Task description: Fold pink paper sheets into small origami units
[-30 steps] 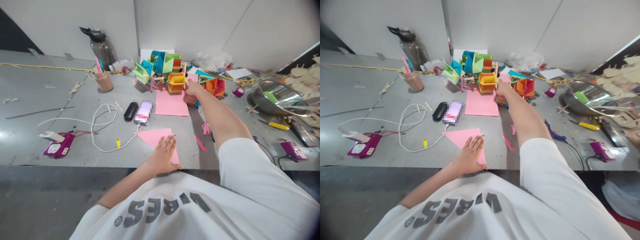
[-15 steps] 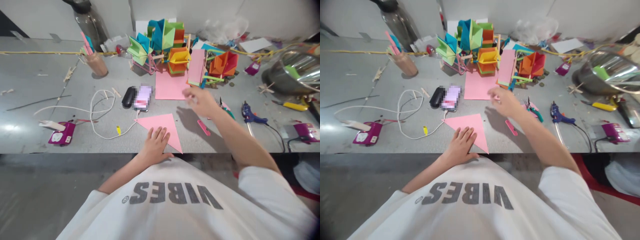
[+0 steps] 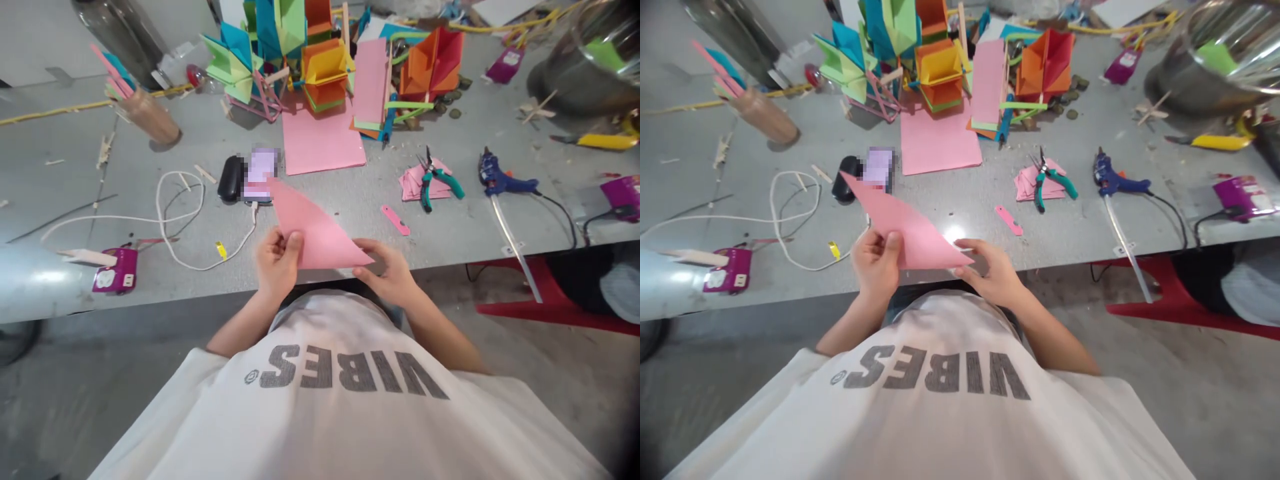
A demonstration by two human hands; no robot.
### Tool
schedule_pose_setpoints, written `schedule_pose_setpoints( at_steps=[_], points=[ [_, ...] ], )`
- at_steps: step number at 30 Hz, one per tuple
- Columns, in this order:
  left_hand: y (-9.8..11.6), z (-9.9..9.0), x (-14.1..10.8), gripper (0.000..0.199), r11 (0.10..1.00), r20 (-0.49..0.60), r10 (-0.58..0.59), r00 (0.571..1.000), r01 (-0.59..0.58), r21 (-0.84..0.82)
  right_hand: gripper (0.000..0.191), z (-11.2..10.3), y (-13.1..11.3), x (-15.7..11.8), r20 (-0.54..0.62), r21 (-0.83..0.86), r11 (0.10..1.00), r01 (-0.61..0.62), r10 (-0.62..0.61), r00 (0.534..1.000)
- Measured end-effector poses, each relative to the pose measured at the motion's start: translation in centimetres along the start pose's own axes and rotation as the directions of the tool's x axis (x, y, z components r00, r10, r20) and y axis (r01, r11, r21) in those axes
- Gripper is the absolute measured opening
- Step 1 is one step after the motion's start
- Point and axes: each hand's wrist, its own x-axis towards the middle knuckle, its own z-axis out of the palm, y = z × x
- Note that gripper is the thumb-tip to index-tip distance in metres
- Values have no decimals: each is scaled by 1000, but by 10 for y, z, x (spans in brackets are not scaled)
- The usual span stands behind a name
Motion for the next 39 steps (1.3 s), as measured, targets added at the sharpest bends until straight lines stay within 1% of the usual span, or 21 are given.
schedule_pose_setpoints(
  at_steps=[1,2,3,4,6,7,8,10,11,12,14,16,19,22,24,26,29,34,35,37,39],
  points=[
    [0,6,5,64,998,28,-47,999,48,-38,50,3,-6,8,38,42,998,-37,35,999],
    [-3,10,9,65,997,41,-62,997,64,-54,45,6,-10,15,31,87,995,-51,49,998],
    [-7,13,12,64,997,31,-43,999,45,-55,42,9,-15,21,0,127,991,-48,48,999],
    [-12,15,13,67,999,10,5,1000,-5,-51,41,13,-18,26,-38,151,988,-40,46,998],
    [-24,16,9,87,988,21,145,989,-144,-53,37,18,-22,32,-131,157,987,-14,35,991],
    [-30,16,5,101,976,62,211,976,-207,-63,36,20,-24,34,-164,144,990,-6,30,986],
    [-34,17,-1,116,968,137,247,959,-239,-79,35,21,-26,35,-191,129,992,3,22,981],
    [-39,17,-14,144,963,281,271,921,-255,-93,35,24,-32,37,-213,116,993,35,-9,977],
    [-39,18,-20,152,961,317,276,907,-265,-79,34,25,-35,38,-209,127,990,56,-29,978],
    [-39,18,-24,157,958,330,282,901,-283,-46,34,26,-39,40,-194,147,986,80,-51,980],
    [-36,19,-29,158,943,329,300,895,-330,38,37,29,-47,42,-152,196,974,118,-88,984],
    [-32,20,-28,157,923,332,322,887,-372,98,44,31,-52,45,-121,236,965,114,-87,989],
    [-30,22,-25,157,907,324,353,878,-406,113,49,34,-55,46,-104,290,956,31,-1,995],
    [-31,28,-25,159,915,262,366,893,-397,74,46,38,-52,44,-95,353,935,-38,76,993],
    [-32,32,-27,162,932,217,345,913,-360,32,43,40,-51,44,-99,385,921,-57,103,990],
    [-33,34,-28,160,944,197,323,926,-330,0,41,41,-49,44,-100,410,908,-80,132,986],
    [-32,34,-28,155,950,211,310,927,-308,-41,43,42,-49,44,-98,431,893,-129,189,977],
    [-30,31,-29,162,963,235,269,934,-259,-74,57,44,-50,44,-78,485,846,-222,295,952],
    [-30,31,-30,162,969,242,247,938,-233,-86,62,45,-51,44,-79,496,838,-225,302,950],
    [-27,28,-32,158,983,252,165,953,-139,-119,75,45,-50,47,-93,515,834,-200,286,954],
    [-23,24,-33,147,989,224,58,973,-25,-147,85,43,-49,50,-126,526,837,-150,251,960]
  ],
)
